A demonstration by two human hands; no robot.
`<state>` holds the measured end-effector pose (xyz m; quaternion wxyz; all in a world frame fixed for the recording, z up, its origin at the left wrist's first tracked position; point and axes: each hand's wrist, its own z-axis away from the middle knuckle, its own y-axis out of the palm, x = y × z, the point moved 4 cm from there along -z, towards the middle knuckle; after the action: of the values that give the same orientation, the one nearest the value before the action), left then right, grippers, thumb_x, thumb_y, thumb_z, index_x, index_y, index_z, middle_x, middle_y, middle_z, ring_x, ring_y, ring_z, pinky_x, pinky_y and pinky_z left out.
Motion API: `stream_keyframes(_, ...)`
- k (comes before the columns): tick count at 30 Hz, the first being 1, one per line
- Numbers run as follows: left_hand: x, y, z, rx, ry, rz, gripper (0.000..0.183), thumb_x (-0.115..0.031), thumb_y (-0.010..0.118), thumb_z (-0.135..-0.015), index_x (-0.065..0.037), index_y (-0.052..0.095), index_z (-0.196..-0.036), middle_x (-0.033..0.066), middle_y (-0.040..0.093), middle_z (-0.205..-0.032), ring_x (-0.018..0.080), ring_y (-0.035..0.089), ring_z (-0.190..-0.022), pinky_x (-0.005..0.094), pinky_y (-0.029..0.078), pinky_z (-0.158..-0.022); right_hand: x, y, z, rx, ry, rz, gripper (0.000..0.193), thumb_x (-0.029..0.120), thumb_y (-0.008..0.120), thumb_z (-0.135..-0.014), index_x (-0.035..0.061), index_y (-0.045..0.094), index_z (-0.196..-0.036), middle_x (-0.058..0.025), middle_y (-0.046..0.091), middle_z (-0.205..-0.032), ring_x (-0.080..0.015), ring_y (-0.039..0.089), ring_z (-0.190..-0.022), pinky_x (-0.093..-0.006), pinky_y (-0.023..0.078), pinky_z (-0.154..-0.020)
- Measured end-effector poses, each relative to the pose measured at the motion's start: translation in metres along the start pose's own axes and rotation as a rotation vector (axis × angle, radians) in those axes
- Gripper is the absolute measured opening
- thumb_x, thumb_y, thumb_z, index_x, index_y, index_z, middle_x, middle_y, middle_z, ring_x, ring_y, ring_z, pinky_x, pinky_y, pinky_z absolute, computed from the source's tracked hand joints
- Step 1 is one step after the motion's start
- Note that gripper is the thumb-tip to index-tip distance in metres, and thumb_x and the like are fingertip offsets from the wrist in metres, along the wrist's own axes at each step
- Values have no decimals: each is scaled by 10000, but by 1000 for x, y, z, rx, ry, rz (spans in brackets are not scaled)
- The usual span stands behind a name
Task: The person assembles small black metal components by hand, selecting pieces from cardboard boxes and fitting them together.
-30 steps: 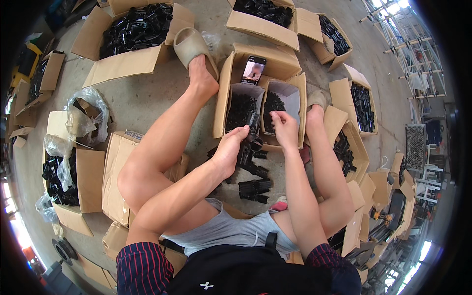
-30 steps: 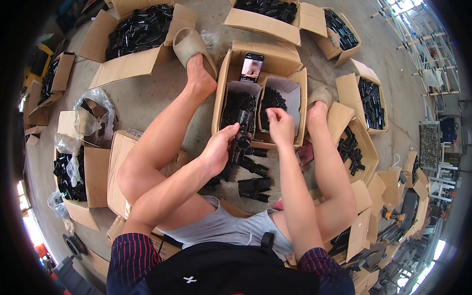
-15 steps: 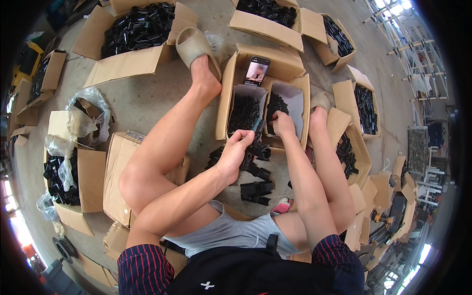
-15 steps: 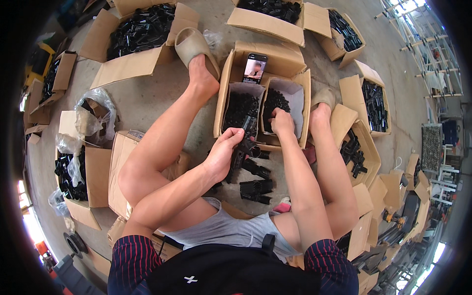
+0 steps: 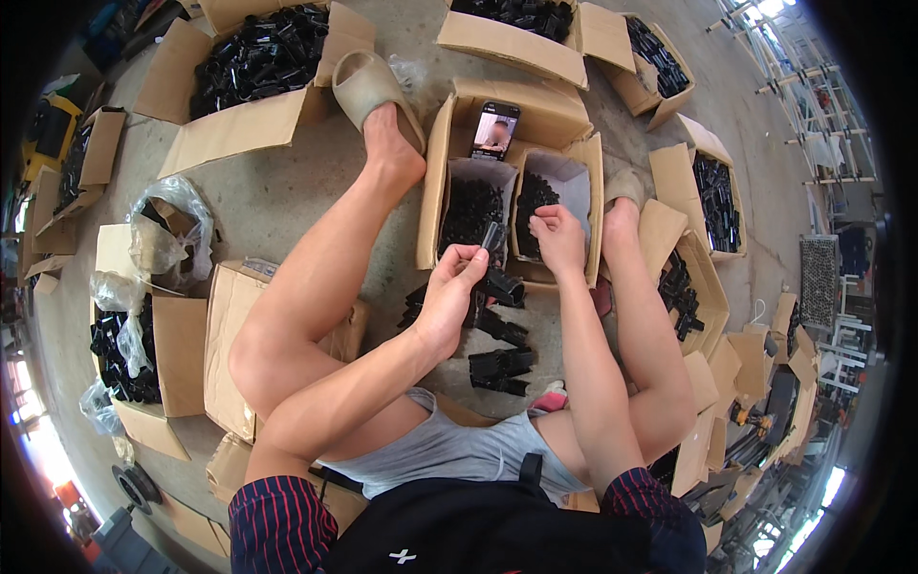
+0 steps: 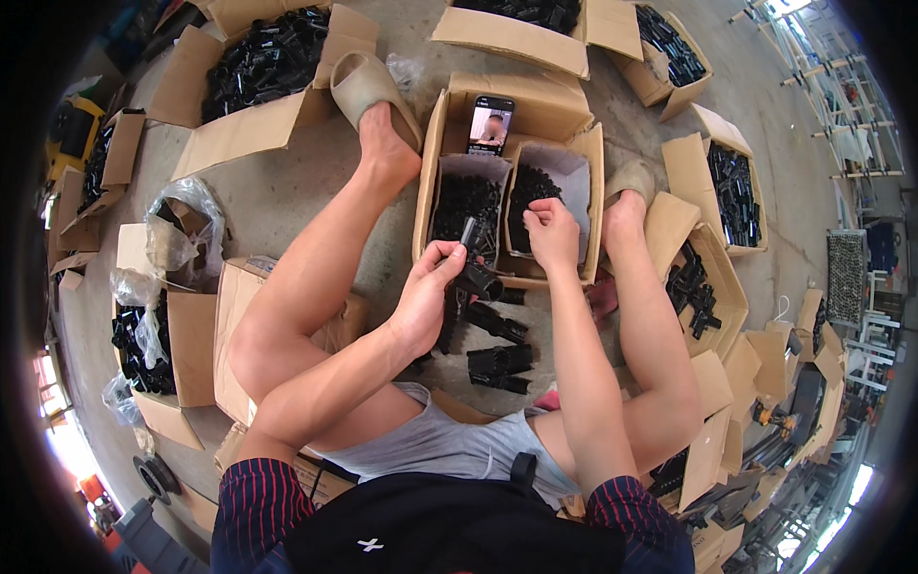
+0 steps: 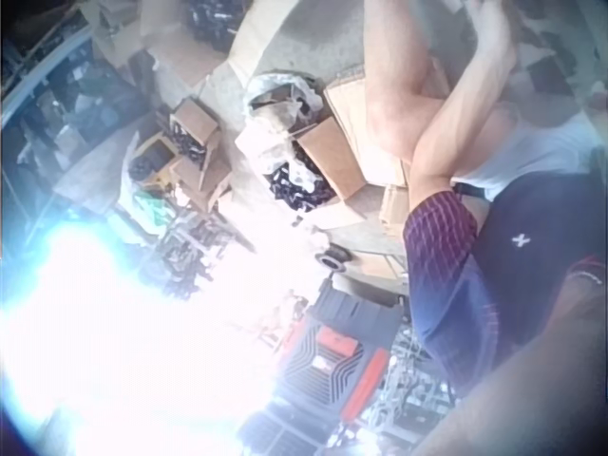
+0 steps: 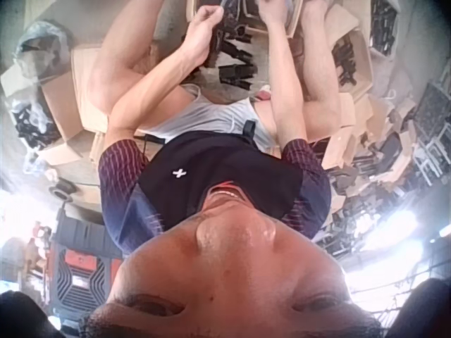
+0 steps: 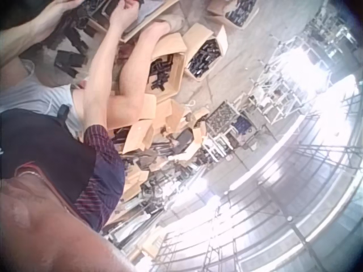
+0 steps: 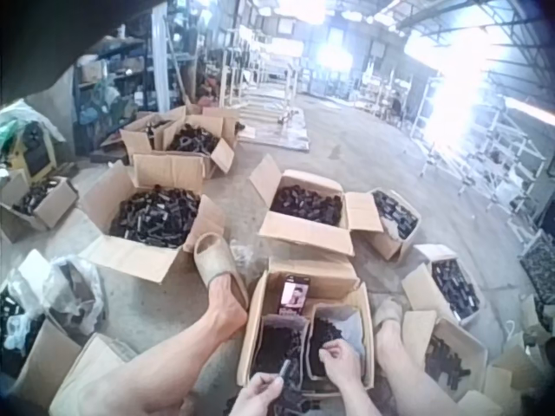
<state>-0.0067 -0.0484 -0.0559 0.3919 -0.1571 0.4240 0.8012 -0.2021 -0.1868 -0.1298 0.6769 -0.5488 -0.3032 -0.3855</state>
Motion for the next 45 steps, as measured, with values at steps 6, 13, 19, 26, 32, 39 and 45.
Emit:
stream_keyframes(6, -4, 6, 5, -79, 309, -166, 234, -231, 612, -1024, -49, 546, -1156, 32, 615, -1012, 81, 542, -914, 254, 455, -817, 103, -15, 108, 31, -79, -304, 185, 68, 736, -900, -27, 702, -1055, -72, 734, -941, -106, 670, -845, -251, 535, -783)
stream_keyframes(13, -5, 4, 9, -97, 452, -220, 204, -178, 620, -1013, -27, 556, -1135, 54, 638, -1025, 100, 573, -927, 267, 482, -835, 125, 2, 130, 2, -113, -249, 171, 68, 756, -883, -39, 722, -1012, -71, 748, -883, -81, 680, -790, -234, 542, -708)
stream_keyframes(19, -7, 5, 12, -98, 481, -207, 201, -150, 632, -1002, -16, 554, -1129, 65, 641, -1040, 111, 585, -950, 278, 490, -855, 125, 4, 134, 41, -108, -304, 169, 58, 755, -888, -44, 714, -1017, -76, 741, -892, -78, 669, -813, -220, 537, -718)
stream_keyframes(26, -9, 7, 15, -73, 444, -246, 227, -171, 615, -1017, -28, 529, -1170, 72, 612, -1088, 107, 561, -985, 271, 465, -879, 128, 4, 138, -3, -99, -307, 170, 67, 750, -899, -48, 713, -1018, -74, 742, -907, -75, 659, -824, -221, 528, -735)
stream_keyframes(32, -10, 7, 16, -107, 463, -238, 202, -133, 625, -1001, -13, 548, -1145, 72, 637, -1056, 127, 593, -951, 292, 499, -867, 121, 8, 139, -83, -143, -164, 219, 185, 752, -913, -14, 718, -997, -106, 730, -885, -142, 678, -776, -280, 526, -717)
stream_keyframes(39, -8, 6, 15, -119, 473, -260, 200, -126, 624, -999, -9, 547, -1142, 98, 656, -1084, 153, 617, -1000, 314, 501, -904, 128, 11, 141, -156, -261, 113, 233, 215, 713, -935, -15, 699, -976, -126, 703, -863, -209, 667, -756, -335, 517, -704)
stream_keyframes(45, -6, 6, 15, -104, 463, -242, 197, -120, 620, -999, -7, 542, -1141, 104, 660, -1086, 155, 621, -1013, 316, 501, -917, 123, 7, 142, -62, -156, -41, 204, 169, 723, -912, -19, 701, -987, -138, 724, -899, -224, 703, -782, -328, 531, -718)
